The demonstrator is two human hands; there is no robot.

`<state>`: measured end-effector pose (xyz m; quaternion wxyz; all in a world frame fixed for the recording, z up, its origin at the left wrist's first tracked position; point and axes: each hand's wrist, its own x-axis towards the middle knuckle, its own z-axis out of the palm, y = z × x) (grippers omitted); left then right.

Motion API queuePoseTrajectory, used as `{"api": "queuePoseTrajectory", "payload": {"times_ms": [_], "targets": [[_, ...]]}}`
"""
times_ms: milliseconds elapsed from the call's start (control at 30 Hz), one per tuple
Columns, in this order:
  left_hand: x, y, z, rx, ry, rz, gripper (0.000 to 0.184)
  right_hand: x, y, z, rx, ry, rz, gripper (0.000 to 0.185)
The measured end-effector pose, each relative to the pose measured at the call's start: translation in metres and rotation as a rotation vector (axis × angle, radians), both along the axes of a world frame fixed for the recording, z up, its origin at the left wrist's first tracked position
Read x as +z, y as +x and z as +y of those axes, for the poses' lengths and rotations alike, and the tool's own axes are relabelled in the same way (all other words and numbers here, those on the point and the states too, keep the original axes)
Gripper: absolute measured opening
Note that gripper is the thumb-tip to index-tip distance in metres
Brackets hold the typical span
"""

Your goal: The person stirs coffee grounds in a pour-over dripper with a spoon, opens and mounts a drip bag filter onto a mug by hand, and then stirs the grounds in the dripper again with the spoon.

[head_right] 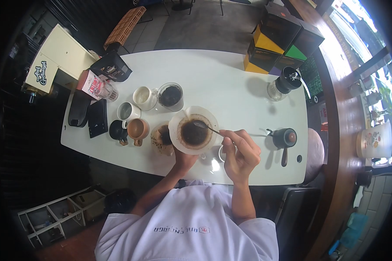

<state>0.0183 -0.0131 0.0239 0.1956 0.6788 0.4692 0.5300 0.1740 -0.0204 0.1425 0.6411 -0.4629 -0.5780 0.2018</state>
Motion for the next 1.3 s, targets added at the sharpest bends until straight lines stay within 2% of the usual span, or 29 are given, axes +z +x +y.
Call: {"api": "queuePoseTrajectory", "payload": {"times_ms": [433, 633, 733, 900, 967, 1067, 1300], "targets": [[-0.007, -0.005, -0.003, -0.024, -0.044, 0.116, 0.05, -0.002, 0.002, -0.003, -0.07, -0.035, 0.08, 0.012], [-0.004, -0.007, -0.003, -0.117, -0.139, 0.019, 0.054, 0.001, 0.001, -0.001, -0.088, -0.055, 0.087, 0.012], [-0.002, -0.006, -0.003, -0.068, -0.105, 0.056, 0.047, 0.0, -0.001, 0.0, -0.086, -0.057, 0.09, 0.013], [0.0, -0.004, -0.001, -0.072, -0.112, 0.028, 0.047, 0.001, -0.003, 0.001, -0.056, -0.061, 0.097, 0.014], [0.001, -0.003, -0.001, -0.058, -0.116, 0.001, 0.048, 0.0, -0.001, 0.001, -0.018, -0.064, 0.067, 0.019], [0.0, -0.001, 0.001, -0.038, -0.089, -0.03, 0.049, 0.003, -0.002, 0.003, -0.05, -0.072, 0.117, 0.014], [0.001, -0.002, 0.001, -0.045, -0.058, 0.023, 0.05, 0.006, -0.004, 0.005, -0.071, -0.074, 0.122, 0.015]]}}
